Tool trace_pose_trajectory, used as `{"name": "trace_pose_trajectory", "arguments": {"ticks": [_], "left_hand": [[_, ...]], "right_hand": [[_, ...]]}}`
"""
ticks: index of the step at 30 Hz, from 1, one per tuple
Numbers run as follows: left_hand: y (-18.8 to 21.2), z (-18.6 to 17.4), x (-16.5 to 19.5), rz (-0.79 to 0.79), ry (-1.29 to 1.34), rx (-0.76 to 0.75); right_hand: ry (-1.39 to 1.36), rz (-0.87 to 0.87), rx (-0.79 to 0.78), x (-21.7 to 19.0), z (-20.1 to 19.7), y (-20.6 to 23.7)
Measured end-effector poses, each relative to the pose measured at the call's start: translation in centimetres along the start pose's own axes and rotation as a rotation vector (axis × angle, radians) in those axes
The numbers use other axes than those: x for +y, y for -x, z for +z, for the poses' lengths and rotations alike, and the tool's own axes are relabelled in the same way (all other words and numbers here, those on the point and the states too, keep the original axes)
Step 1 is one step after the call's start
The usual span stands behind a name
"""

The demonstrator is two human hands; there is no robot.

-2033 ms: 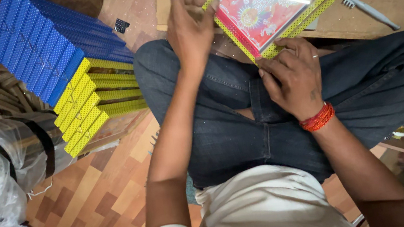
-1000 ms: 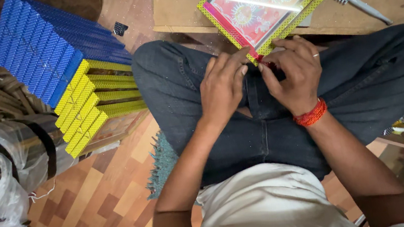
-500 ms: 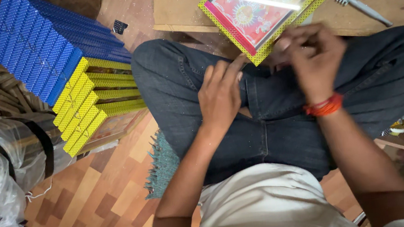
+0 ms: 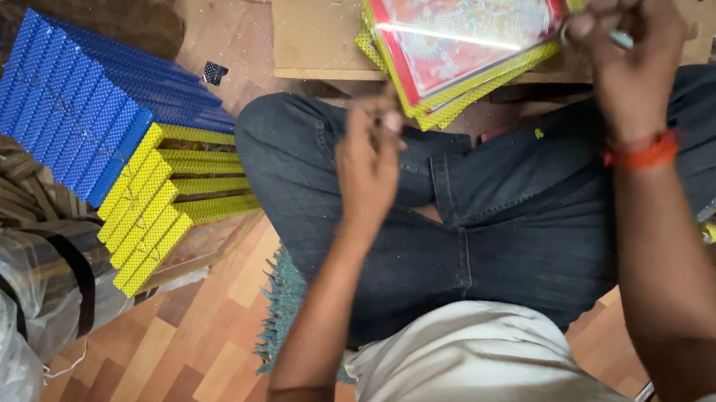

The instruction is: The person sits cross-legged and repeatedly applies red tape to the edges of small framed pictures with yellow borders. They smooth the tape along each side, then stack the finished frames on a nearby pile.

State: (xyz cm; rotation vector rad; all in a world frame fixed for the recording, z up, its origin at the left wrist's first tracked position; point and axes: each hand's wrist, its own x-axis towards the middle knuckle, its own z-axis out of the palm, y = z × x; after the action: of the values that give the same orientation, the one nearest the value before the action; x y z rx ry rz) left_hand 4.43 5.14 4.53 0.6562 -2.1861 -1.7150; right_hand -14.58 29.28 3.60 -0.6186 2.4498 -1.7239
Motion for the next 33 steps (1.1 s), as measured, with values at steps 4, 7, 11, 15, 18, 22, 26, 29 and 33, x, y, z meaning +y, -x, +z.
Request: {"name": "trace_pose_trajectory", "arguments": {"ticks": [4, 7, 11, 15, 18, 22, 26, 29, 33], "left_hand": [[-6.3, -1.1, -1.6, -0.026, 0.036, -0.021], [-10.3, 0.0, -2.0, 0.15, 0.063, -0.029], [-12.3, 1.2, -2.0, 0.168, 0.139, -0.036], [-8.5, 2.7, -2.0, 0.326, 0.164, 0.012], [-4.2, 5.4, -1.7, -0.227, 0.463, -0.194], [0.9, 8.4, -1.2, -0.407, 0.697, -0.366], [1.8, 9.8, -2.1, -0.231, 0.808, -0.351], [-0.4, 9.4, -2.9, -0.123, 0.744, -0.396], [-7.0, 6.4, -3.7, 0.093, -0.024, 0.042]], "right_hand": [[-0.064, 0.123, -0.021, -2.5, 0.2, 3.8], [-0.094, 0.18, -0.024, -3.6, 0.9, 5.6], [-0.261, 0.28, -0.107, -4.3, 1.4, 6.7], [-0.38, 0.276, -0.071, -4.8, 2.0, 7.9], [-0.209, 0.1, 0.014, -4.8, 2.2, 8.4], [0.091, -0.252, 0.017, -4.8, 2.3, 8.1], [0.307, -0.424, -0.044, -5.2, 2.4, 7.9], [0.415, -0.44, -0.106, -5.1, 1.7, 7.7], [0.549, -0.397, -0.159, -4.1, 0.5, 7.1]]}}
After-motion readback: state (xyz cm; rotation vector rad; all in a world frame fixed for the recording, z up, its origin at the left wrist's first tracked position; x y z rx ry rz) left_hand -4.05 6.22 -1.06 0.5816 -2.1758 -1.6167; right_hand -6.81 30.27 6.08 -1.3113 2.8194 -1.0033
